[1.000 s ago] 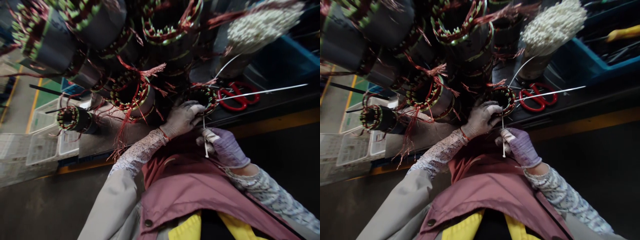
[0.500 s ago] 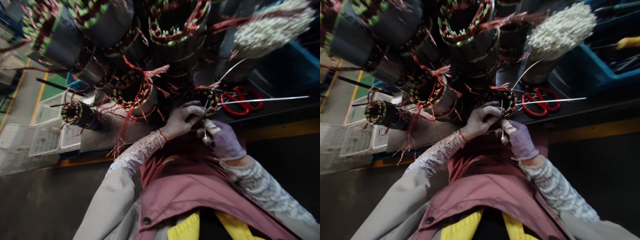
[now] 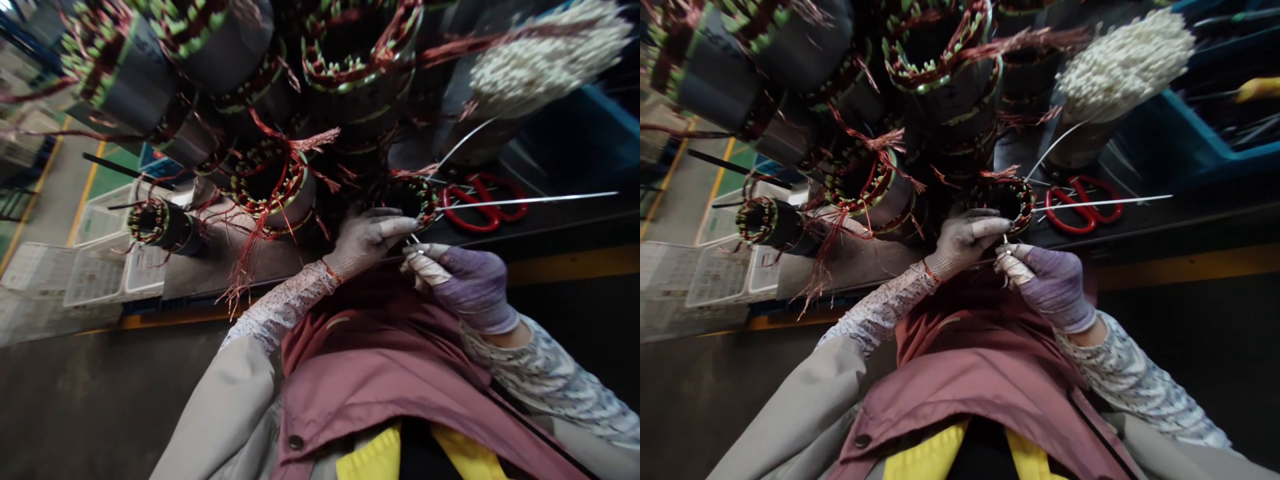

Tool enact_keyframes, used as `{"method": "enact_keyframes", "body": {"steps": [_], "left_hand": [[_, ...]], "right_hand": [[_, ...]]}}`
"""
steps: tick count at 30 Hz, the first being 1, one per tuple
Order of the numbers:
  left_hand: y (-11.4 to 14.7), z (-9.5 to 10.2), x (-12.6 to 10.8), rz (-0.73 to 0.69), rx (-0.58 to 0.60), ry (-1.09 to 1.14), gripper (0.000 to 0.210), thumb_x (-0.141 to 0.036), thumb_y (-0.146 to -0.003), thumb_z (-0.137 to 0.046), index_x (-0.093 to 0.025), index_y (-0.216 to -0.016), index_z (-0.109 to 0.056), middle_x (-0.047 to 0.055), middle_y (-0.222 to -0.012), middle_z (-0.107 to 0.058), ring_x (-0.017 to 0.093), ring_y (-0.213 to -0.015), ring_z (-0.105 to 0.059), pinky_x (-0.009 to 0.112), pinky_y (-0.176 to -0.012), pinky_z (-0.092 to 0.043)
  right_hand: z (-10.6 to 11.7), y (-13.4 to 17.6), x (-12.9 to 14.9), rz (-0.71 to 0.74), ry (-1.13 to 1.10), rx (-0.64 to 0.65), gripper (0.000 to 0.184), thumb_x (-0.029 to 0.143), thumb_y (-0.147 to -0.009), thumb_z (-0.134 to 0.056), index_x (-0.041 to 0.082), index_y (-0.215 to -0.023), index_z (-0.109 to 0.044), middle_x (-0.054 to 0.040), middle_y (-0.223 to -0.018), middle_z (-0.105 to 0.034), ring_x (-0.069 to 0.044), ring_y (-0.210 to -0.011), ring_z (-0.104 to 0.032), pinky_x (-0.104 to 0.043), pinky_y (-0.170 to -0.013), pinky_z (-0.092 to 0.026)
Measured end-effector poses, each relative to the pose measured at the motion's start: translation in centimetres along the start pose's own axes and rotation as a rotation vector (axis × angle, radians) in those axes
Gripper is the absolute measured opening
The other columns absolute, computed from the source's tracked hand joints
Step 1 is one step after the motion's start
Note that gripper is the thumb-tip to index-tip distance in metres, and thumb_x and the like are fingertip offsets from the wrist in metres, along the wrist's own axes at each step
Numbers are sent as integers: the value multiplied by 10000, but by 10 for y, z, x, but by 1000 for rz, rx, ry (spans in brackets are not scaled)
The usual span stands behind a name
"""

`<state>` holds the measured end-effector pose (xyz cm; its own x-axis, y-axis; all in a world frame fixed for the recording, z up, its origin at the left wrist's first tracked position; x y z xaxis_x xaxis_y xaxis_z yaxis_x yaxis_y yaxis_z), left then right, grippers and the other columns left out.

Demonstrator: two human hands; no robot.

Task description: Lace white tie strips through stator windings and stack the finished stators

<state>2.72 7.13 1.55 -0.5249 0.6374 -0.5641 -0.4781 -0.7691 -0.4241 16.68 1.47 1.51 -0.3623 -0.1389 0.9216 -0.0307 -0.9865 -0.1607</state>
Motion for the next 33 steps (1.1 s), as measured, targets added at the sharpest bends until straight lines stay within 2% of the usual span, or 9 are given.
{"method": "enact_keyframes", "body": {"steps": [3,6,8,13,15,19,24,29,33], "left_hand": [[3,-1,-1,-73,-18,-37,225,-293,-970,-558,-246,-1068,-755,29,-1029,-778,156,-1108,-685,331,-994,-529],[6,-2,-2,-150,-49,-40,239,-275,-980,-532,-248,-1083,-747,23,-1051,-776,155,-1116,-680,332,-965,-538],[7,-1,-2,-179,-78,-47,261,-287,-994,-505,-241,-1073,-749,24,-1034,-779,151,-1104,-685,333,-974,-534],[7,-4,-1,-182,-45,-64,233,-266,-978,-537,-259,-1088,-743,10,-1047,-778,159,-1117,-681,352,-989,-525],[7,-3,-2,-190,-49,-52,232,-258,-974,-541,-254,-1095,-739,13,-1064,-775,160,-1126,-677,348,-981,-526],[7,-2,-1,-180,-68,-63,238,-280,-986,-524,-262,-1066,-747,5,-1029,-781,155,-1102,-686,362,-1004,-506],[8,0,-4,-222,-100,-74,262,-275,-996,-497,-257,-1075,-746,8,-1036,-780,146,-1098,-685,359,-1024,-492],[8,-2,-3,-198,-69,-112,282,-306,-1006,-478,-256,-1086,-744,18,-1042,-778,151,-1116,-676,363,-1019,-491],[9,-3,-2,-205,-68,-107,264,-283,-1000,-494,-260,-1087,-743,20,-1047,-776,145,-1117,-672,362,-1035,-476]], "right_hand": [[-1,-7,5,-31,19,1,277,420,-826,-677,166,-899,-760,-28,-638,-688,-112,-470,-565,-236,-471,-458],[-7,-16,6,-24,103,37,363,503,-805,-656,177,-652,-698,-8,-492,-598,-108,-447,-526,-235,-475,-415],[-12,-17,4,-37,105,93,439,545,-804,-636,184,-553,-637,-2,-435,-556,-106,-414,-504,-235,-450,-387],[-9,-12,3,-134,51,69,335,503,-815,-629,192,-714,-704,4,-515,-622,-113,-423,-531,-238,-461,-405],[-10,-14,1,-165,53,74,379,546,-797,-631,187,-693,-691,-3,-490,-603,-122,-426,-526,-243,-459,-402],[-16,-14,2,-152,60,141,456,602,-763,-632,187,-573,-635,-15,-441,-563,-124,-413,-503,-249,-457,-395],[-9,-11,4,-141,86,70,333,499,-813,-616,196,-709,-709,0,-521,-629,-121,-450,-549,-243,-490,-417],[-15,-16,1,-142,69,105,467,603,-778,-616,191,-557,-620,-2,-436,-569,-127,-411,-518,-251,-461,-401],[-10,-6,6,-127,56,57,337,500,-817,-615,198,-698,-706,17,-509,-628,-114,-421,-551,-239,-480,-418]]}}
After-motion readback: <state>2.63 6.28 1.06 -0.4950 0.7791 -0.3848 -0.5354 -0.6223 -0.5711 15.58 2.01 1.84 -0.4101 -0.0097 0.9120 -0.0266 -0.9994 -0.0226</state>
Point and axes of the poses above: each hand's wrist, its own y-axis away from the middle knuckle, its own z-axis out of the back of the hand, x = y × z, the point moved 7 cm from there along -y, towards the middle knuckle
